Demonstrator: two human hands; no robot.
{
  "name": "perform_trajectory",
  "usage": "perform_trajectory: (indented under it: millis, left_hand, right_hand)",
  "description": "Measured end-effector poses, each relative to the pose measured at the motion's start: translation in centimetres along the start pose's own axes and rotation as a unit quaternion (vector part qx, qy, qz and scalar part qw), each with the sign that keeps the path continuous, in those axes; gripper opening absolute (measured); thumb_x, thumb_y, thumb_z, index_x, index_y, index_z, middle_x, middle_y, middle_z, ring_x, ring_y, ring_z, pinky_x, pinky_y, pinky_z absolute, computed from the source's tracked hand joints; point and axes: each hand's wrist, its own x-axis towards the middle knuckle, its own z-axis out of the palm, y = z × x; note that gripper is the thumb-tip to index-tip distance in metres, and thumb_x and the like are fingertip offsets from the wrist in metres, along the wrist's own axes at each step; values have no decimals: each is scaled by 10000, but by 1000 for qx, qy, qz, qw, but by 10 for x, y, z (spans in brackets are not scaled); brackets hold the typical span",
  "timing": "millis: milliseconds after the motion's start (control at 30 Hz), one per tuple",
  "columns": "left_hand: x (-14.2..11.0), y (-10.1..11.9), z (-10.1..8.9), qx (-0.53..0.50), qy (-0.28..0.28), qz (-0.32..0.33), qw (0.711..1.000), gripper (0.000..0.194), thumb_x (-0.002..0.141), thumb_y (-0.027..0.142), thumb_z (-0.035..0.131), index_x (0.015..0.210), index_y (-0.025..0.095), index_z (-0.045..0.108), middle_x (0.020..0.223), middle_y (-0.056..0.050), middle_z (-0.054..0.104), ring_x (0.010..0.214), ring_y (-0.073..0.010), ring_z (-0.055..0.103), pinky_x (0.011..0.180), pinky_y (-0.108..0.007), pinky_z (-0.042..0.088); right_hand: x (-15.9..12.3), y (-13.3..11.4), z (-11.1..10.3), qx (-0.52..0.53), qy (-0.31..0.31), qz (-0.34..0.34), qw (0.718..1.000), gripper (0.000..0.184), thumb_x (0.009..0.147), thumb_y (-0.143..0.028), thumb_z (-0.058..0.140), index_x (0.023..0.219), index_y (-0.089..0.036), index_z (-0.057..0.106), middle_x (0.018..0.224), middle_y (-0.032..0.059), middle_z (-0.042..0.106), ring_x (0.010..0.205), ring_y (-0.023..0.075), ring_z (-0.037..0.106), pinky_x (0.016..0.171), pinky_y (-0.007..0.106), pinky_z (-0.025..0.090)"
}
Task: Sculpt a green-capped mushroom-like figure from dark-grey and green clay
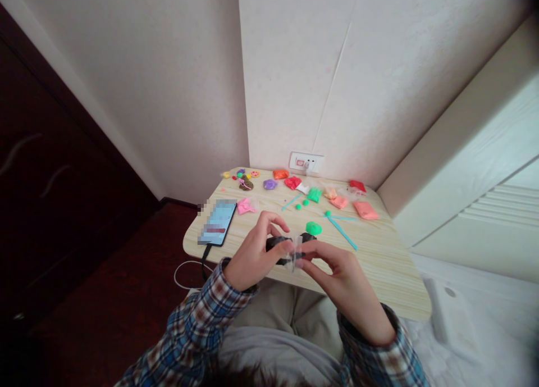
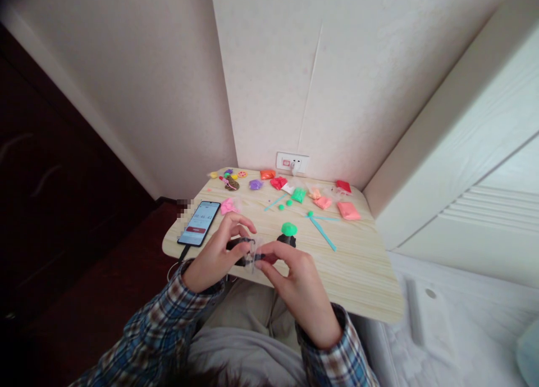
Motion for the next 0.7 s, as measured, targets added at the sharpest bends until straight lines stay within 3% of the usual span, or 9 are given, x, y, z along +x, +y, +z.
perform_trajectory:
  millis: [67, 133, 267, 400, 567, 700]
  left_hand:
    - [-3, -2, -4, 6, -30, 42, 999, 552, 695, 419, 730, 1087, 209, 404, 1135, -79, 484, 949, -182, 542, 827, -321, 465]
    - [-5, -1, -7, 44, -39, 85, 995, 641, 607, 343, 811, 1093, 209, 414, 1167, -92, 477, 1059, -221, 507, 899, -351, 444]
    - [-7, 3, -7, 116, -24, 119, 986, 399, 751, 180, 691, 1076, 196, 459, 1063, -63, 553, 1031, -195, 538, 897, -330, 438]
    - [-9, 3, -5, 127, -13, 112, 985, 288, 773, 151, 662, 1010, 181, 500, 979, -36, 586, 939, -171, 571, 821, -284, 456]
    - [-11, 5, -1, 143, 4, 100, 985, 244, 751, 103, 669, 917, 183, 508, 890, -11, 569, 866, -157, 568, 768, -262, 457]
    - [-11, 6, 2, 158, 10, 98, 983, 222, 767, 108, 649, 894, 191, 486, 884, -16, 547, 872, -167, 565, 756, -272, 459]
  right_hand:
    - [0, 6, -1, 32, 15, 14, 999, 87, 782, -263, 633, 825, -199, 674, 763, 22, 702, 726, 160, 642, 686, 269, 502]
    - [0, 11, -2, 65, 22, 26, 997, 118, 784, -287, 627, 839, -191, 670, 790, 37, 707, 753, 169, 650, 704, 283, 508]
    - [2, 14, -3, 97, -12, 41, 994, 187, 770, -342, 653, 881, -192, 667, 832, 46, 709, 777, 171, 649, 742, 302, 517]
    - [3, 11, -1, 80, -29, 43, 995, 244, 744, -405, 680, 867, -194, 682, 803, 43, 703, 760, 174, 634, 737, 313, 512]
    - [5, 9, 3, 95, -12, 25, 995, 223, 734, -420, 691, 800, -208, 706, 802, 40, 687, 780, 174, 615, 743, 318, 500]
    - [6, 10, 8, 133, 38, 5, 990, 207, 698, -408, 727, 801, -229, 721, 847, 49, 684, 828, 183, 604, 723, 317, 503]
